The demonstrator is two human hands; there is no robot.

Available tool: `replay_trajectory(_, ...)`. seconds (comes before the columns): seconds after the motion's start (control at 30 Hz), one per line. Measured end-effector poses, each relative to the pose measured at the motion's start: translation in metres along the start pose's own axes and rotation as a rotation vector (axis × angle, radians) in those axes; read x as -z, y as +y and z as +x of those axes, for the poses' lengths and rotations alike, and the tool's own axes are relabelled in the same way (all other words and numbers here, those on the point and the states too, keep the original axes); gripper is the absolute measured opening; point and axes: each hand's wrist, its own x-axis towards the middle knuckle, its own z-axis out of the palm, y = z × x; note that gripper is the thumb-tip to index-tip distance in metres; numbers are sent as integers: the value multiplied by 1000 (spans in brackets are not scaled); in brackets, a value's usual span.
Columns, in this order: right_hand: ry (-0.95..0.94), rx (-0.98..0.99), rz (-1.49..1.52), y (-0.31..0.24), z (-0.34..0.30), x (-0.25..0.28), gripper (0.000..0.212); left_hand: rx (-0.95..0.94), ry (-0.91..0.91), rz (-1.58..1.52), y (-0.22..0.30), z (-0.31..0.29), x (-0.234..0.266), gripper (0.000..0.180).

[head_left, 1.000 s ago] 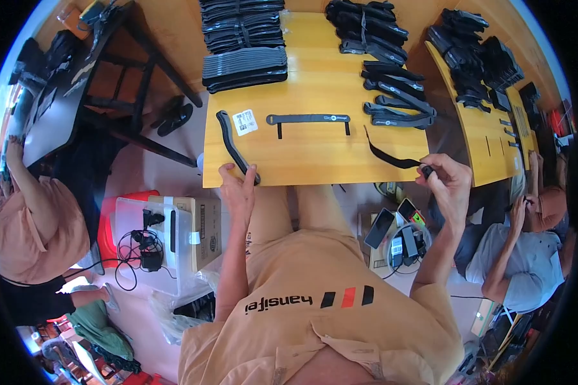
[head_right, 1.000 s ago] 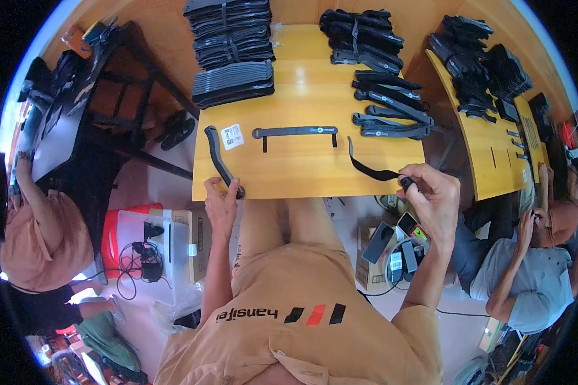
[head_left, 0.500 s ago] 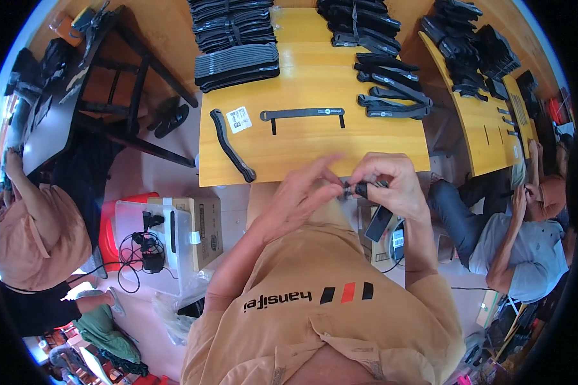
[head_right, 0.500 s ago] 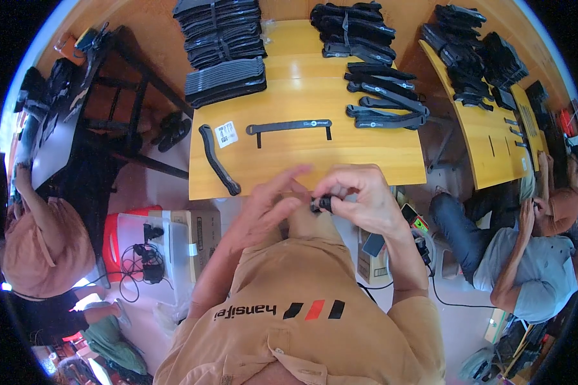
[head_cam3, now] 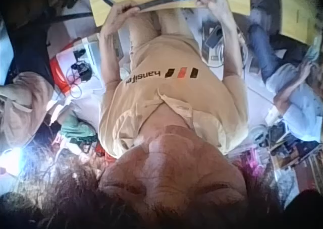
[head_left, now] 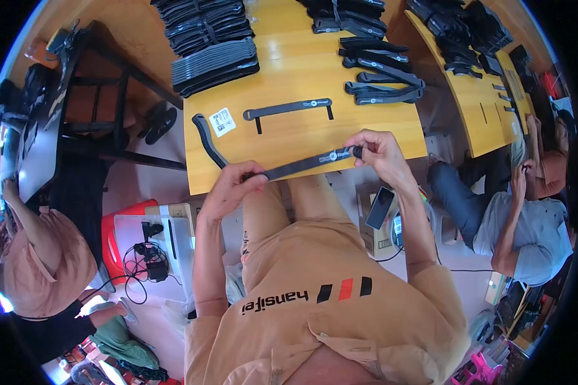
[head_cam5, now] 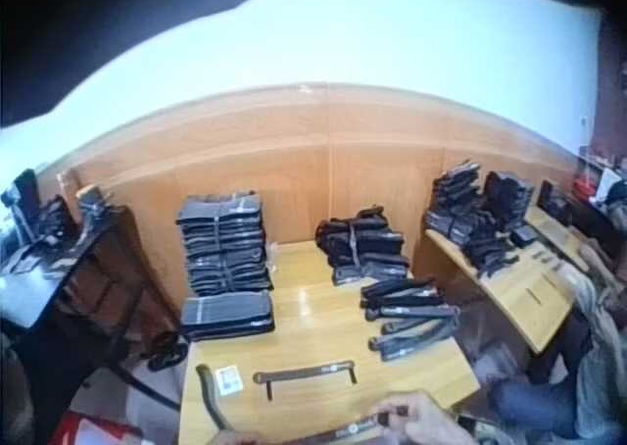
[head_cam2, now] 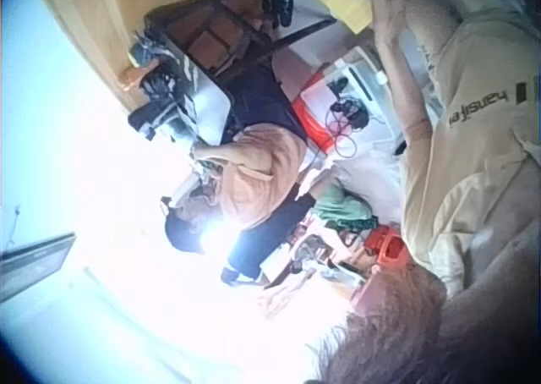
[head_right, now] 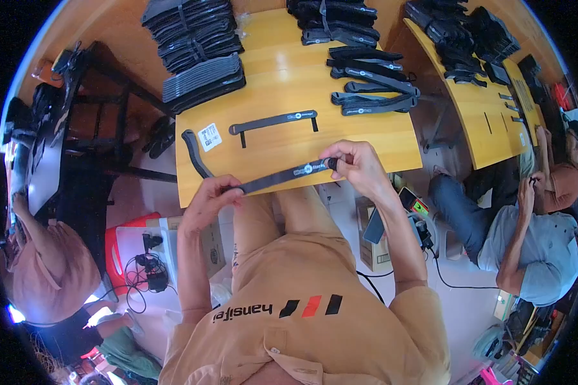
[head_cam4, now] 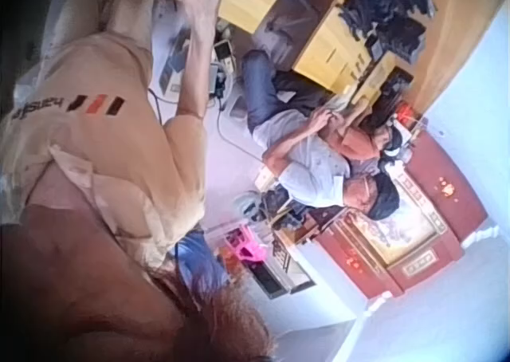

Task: Assembling and inspecting black strap components for soft goods manufacturing.

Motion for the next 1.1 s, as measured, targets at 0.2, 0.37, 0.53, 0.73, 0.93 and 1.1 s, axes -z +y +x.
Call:
replay_trajectory(0.2, 98, -16, 187, 21, 18, -1, 24, 72, 212, -59, -1, 19, 5, 12)
replay_trajectory(0.37, 205, -17, 241, 36, 45, -3, 18, 25, 412, -66, -7, 49, 10, 10)
replay_trajectory(0.53, 278, 19, 271, 49, 79, -3, 19, -11, 506, 8, -9, 80, 19, 10)
replay_trajectory(0.73, 319, 58, 177, 61, 106, 2, 23, -23, 499, 63, -20, 103, 25, 12)
replay_trajectory(0.93, 346, 102, 126, 67, 119, 0, 18, 4, 529, 23, -29, 110, 30, 13)
replay_trajectory(1.1, 365, 36, 94, 66, 116, -5, 23, -24, 629, 247, -26, 110, 28, 16)
